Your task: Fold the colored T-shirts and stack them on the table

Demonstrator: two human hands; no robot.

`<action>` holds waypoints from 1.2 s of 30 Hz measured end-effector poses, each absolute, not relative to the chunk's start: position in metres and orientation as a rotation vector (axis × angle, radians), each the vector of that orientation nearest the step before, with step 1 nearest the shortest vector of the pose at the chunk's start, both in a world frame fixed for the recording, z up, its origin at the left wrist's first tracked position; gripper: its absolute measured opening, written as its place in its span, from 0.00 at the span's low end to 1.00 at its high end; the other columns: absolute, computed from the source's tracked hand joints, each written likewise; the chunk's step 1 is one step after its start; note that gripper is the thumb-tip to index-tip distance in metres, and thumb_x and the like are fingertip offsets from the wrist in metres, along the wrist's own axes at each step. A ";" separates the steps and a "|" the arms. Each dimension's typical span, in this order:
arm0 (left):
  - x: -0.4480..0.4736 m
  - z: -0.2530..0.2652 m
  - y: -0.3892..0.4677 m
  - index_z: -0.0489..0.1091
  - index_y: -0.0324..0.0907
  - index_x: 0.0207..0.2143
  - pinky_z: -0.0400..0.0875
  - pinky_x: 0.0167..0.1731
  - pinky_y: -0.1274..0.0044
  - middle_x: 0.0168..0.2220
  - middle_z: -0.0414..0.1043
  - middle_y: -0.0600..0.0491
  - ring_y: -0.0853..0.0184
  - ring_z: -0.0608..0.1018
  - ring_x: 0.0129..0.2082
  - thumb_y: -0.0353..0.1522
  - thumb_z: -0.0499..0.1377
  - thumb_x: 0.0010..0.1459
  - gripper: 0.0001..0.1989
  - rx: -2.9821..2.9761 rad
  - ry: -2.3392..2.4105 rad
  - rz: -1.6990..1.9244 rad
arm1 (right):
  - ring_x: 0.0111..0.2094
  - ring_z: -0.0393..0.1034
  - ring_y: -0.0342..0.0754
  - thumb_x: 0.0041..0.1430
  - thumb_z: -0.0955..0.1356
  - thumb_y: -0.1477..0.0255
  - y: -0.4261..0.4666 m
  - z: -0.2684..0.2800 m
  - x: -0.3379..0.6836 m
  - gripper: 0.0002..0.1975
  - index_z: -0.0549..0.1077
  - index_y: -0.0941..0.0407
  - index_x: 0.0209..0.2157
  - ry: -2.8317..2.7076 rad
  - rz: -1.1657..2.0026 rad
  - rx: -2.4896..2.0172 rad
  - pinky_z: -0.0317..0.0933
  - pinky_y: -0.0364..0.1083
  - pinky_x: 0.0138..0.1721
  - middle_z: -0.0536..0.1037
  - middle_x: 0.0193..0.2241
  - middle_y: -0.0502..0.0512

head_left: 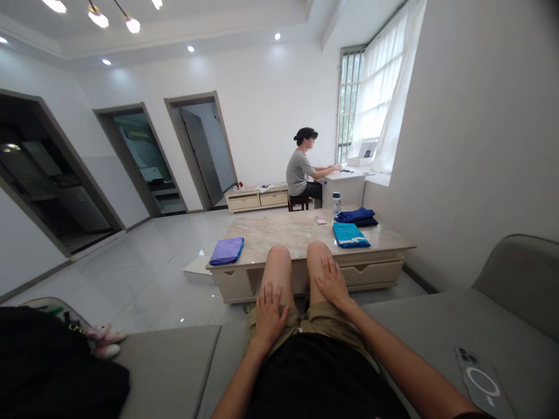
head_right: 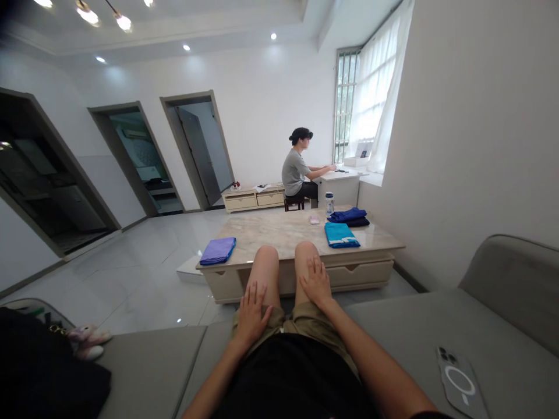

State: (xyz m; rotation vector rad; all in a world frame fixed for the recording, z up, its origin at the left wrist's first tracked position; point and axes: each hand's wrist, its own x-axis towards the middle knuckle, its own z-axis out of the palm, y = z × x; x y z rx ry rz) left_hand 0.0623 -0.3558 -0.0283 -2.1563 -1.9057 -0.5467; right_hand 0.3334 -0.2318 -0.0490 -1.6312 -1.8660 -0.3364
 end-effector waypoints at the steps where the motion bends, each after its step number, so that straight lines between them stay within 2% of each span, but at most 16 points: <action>1: 0.061 -0.030 -0.356 0.56 0.50 0.79 0.61 0.72 0.51 0.82 0.45 0.43 0.44 0.54 0.80 0.37 0.58 0.73 0.35 -2.154 -1.906 -0.548 | 0.75 0.55 0.67 0.71 0.63 0.62 -0.231 -0.051 0.333 0.39 0.55 0.60 0.78 -1.856 -0.338 -1.627 0.58 0.64 0.71 0.57 0.78 0.71; 10: 0.054 -0.044 -0.351 0.57 0.52 0.79 0.62 0.72 0.52 0.82 0.47 0.45 0.45 0.55 0.80 0.34 0.57 0.72 0.35 -2.140 -1.879 -0.606 | 0.75 0.57 0.65 0.70 0.64 0.63 -0.226 -0.059 0.331 0.39 0.57 0.57 0.78 -1.818 -0.347 -1.608 0.57 0.63 0.72 0.60 0.77 0.69; 15: 0.052 -0.045 -0.352 0.57 0.51 0.79 0.61 0.73 0.52 0.82 0.47 0.46 0.46 0.54 0.80 0.35 0.57 0.72 0.35 -2.156 -1.892 -0.617 | 0.75 0.57 0.64 0.71 0.63 0.62 -0.226 -0.058 0.335 0.36 0.61 0.60 0.76 -1.814 -0.351 -1.622 0.59 0.61 0.71 0.60 0.76 0.70; 24: 0.054 -0.040 -0.355 0.59 0.49 0.78 0.61 0.72 0.53 0.82 0.48 0.45 0.46 0.55 0.80 0.36 0.57 0.73 0.34 -2.169 -1.887 -0.658 | 0.73 0.60 0.64 0.71 0.64 0.63 -0.228 -0.053 0.336 0.35 0.63 0.61 0.75 -1.798 -0.320 -1.631 0.58 0.58 0.72 0.61 0.76 0.69; 36: 0.053 -0.043 -0.355 0.59 0.51 0.78 0.62 0.72 0.55 0.82 0.49 0.47 0.46 0.55 0.80 0.35 0.57 0.73 0.34 -2.137 -1.864 -0.661 | 0.73 0.60 0.65 0.70 0.64 0.63 -0.228 -0.054 0.338 0.39 0.58 0.59 0.78 -1.789 -0.311 -1.619 0.57 0.61 0.72 0.62 0.76 0.69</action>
